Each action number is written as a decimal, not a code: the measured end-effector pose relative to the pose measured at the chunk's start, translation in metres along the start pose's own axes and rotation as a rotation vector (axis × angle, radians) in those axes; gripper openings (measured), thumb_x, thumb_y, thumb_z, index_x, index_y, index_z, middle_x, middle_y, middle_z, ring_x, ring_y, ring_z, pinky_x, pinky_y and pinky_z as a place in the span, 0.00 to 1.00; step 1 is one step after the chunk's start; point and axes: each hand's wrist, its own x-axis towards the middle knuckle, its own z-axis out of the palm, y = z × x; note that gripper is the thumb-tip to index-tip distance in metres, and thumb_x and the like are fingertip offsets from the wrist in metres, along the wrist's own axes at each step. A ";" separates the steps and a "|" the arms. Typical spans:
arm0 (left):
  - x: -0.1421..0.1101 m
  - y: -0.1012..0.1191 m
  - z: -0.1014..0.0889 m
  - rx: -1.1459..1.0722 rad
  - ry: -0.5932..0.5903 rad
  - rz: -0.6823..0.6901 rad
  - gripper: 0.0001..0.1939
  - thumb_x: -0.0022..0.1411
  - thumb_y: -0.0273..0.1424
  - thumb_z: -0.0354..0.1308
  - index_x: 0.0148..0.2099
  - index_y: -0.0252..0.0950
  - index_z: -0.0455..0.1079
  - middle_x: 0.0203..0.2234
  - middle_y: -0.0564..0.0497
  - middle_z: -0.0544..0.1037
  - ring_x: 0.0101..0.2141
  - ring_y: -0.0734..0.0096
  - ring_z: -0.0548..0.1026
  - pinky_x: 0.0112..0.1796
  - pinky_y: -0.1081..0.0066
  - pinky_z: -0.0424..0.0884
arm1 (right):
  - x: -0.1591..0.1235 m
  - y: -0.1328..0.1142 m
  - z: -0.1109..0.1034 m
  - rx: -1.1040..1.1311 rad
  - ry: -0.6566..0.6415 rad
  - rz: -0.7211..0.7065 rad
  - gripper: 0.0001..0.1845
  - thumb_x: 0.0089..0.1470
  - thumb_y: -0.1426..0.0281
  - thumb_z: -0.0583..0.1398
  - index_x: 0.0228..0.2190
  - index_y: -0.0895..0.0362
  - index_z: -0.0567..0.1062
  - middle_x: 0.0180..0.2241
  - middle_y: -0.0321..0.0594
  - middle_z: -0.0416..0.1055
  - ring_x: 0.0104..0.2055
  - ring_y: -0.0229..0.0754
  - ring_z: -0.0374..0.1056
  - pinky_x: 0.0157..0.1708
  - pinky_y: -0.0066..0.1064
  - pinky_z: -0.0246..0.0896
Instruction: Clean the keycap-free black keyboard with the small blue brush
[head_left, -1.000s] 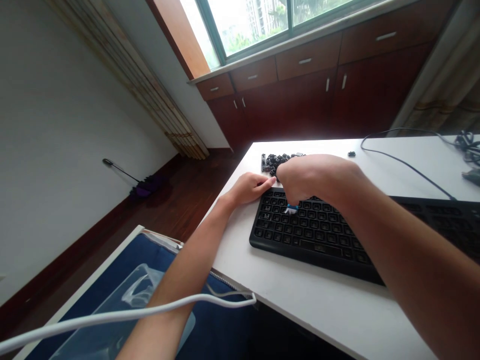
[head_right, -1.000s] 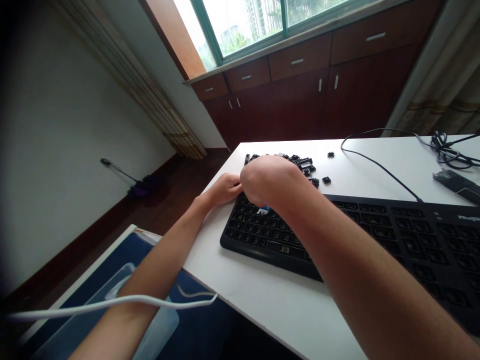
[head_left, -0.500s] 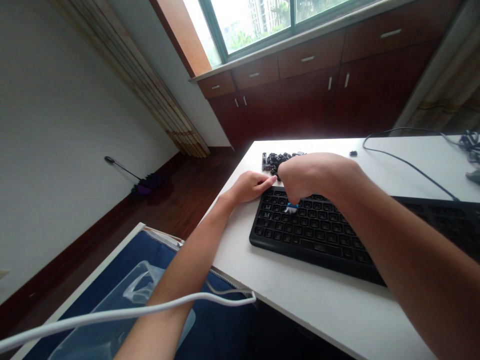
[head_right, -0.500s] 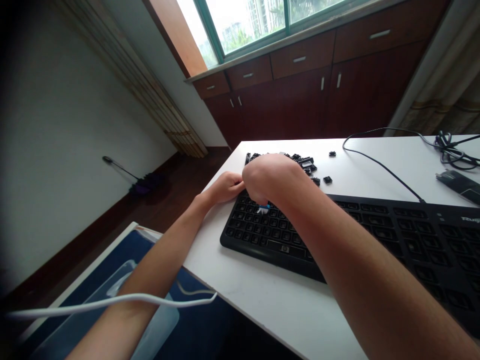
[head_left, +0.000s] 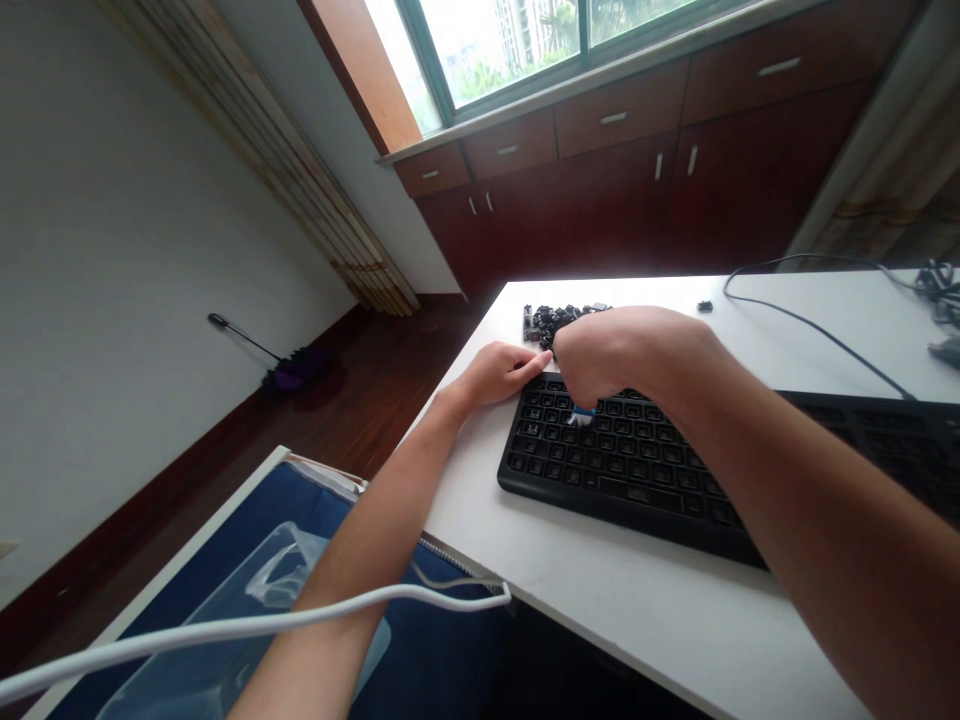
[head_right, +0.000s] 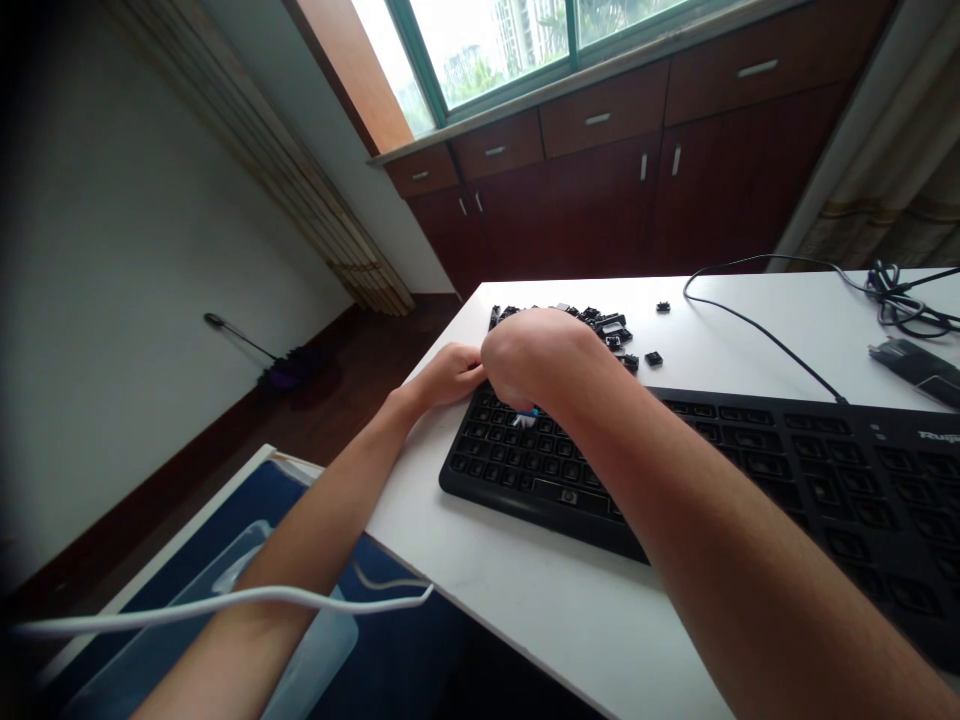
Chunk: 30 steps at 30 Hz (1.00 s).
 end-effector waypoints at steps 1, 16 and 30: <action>0.000 0.000 0.000 0.002 0.000 0.002 0.25 0.66 0.42 0.47 0.23 0.31 0.66 0.17 0.56 0.58 0.21 0.80 0.55 0.25 0.76 0.51 | 0.000 0.000 0.000 -0.002 -0.004 -0.001 0.10 0.43 0.73 0.67 0.33 0.62 0.81 0.36 0.52 0.76 0.38 0.57 0.73 0.33 0.39 0.65; 0.000 -0.001 0.000 0.006 -0.002 0.003 0.22 0.65 0.39 0.48 0.23 0.31 0.65 0.18 0.56 0.59 0.22 0.80 0.56 0.26 0.75 0.53 | -0.001 -0.003 0.000 -0.060 -0.031 -0.009 0.09 0.45 0.75 0.65 0.33 0.60 0.81 0.32 0.46 0.76 0.33 0.50 0.72 0.31 0.36 0.65; 0.000 0.001 -0.001 0.002 -0.004 0.005 0.23 0.65 0.39 0.48 0.22 0.30 0.66 0.17 0.56 0.60 0.21 0.80 0.57 0.25 0.75 0.53 | -0.001 0.000 0.001 -0.023 -0.039 -0.015 0.08 0.44 0.74 0.65 0.31 0.62 0.80 0.29 0.46 0.73 0.35 0.51 0.72 0.37 0.39 0.67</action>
